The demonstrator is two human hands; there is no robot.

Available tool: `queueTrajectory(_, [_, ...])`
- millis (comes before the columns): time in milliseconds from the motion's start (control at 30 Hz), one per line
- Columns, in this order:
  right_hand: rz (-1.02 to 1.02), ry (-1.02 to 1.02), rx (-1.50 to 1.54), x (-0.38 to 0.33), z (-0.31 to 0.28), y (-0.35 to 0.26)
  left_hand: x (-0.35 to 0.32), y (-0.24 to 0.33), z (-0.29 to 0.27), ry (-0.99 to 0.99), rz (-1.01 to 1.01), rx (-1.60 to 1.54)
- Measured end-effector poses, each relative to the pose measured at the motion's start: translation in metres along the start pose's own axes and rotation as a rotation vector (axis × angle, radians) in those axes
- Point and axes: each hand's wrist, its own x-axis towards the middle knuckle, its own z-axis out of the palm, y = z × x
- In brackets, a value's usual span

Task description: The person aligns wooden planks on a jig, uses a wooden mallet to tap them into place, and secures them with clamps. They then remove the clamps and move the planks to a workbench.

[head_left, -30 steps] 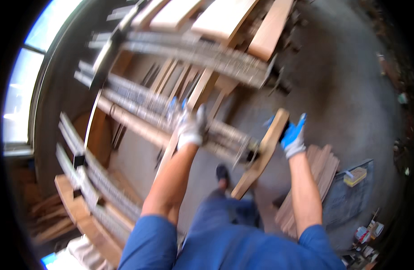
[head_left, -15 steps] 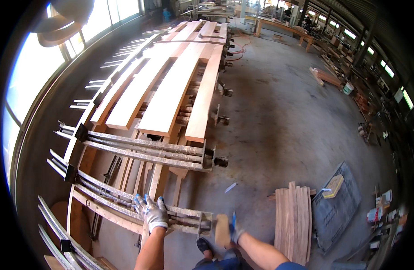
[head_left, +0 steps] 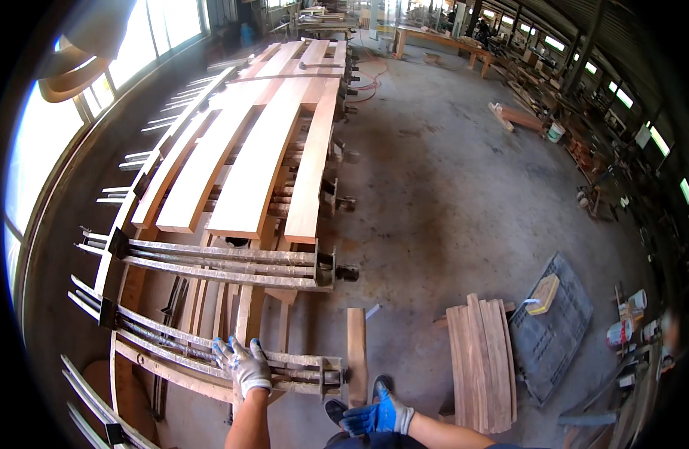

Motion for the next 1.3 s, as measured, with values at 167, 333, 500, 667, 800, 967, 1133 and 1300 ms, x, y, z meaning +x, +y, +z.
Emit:
queueTrajectory(167, [-0.478, 0.333, -0.046, 0.005, -0.161, -0.125, 0.0, 0.022, 0.001, -0.033, 0.036, -0.025])
queueTrajectory(333, [-0.727, 0.455, -0.428, 0.052, 0.1, -0.187, 0.001, 0.0, -0.003, -0.017, -0.011, 0.017])
queueTrajectory(500, [-0.184, 0.078, -0.681, 0.018, 0.144, -0.076, 0.001, -0.002, 0.001, 0.006, -0.01, -0.004])
queueTrajectory(667, [0.002, 0.203, -0.046, -0.001, 0.021, 0.0, 0.0, 0.002, 0.0, 0.021, 0.01, -0.011])
queueTrajectory(800, [-0.486, 0.557, -0.254, 0.043, -0.031, -0.077, 0.002, -0.004, 0.008, 0.054, 0.013, -0.002])
queueTrajectory(967, [-0.699, 0.5, -0.43, 0.068, 0.093, -0.191, 0.003, -0.004, 0.007, 0.049, 0.002, 0.0])
queueTrajectory(1133, [-0.085, -0.03, -0.686, 0.023, 0.174, -0.073, 0.001, -0.008, 0.008, 0.117, 0.02, 0.012])
queueTrajectory(1300, [0.014, 0.122, 0.032, 0.001, -0.002, 0.005, 0.001, -0.001, 0.002, -0.001, 0.005, -0.003])
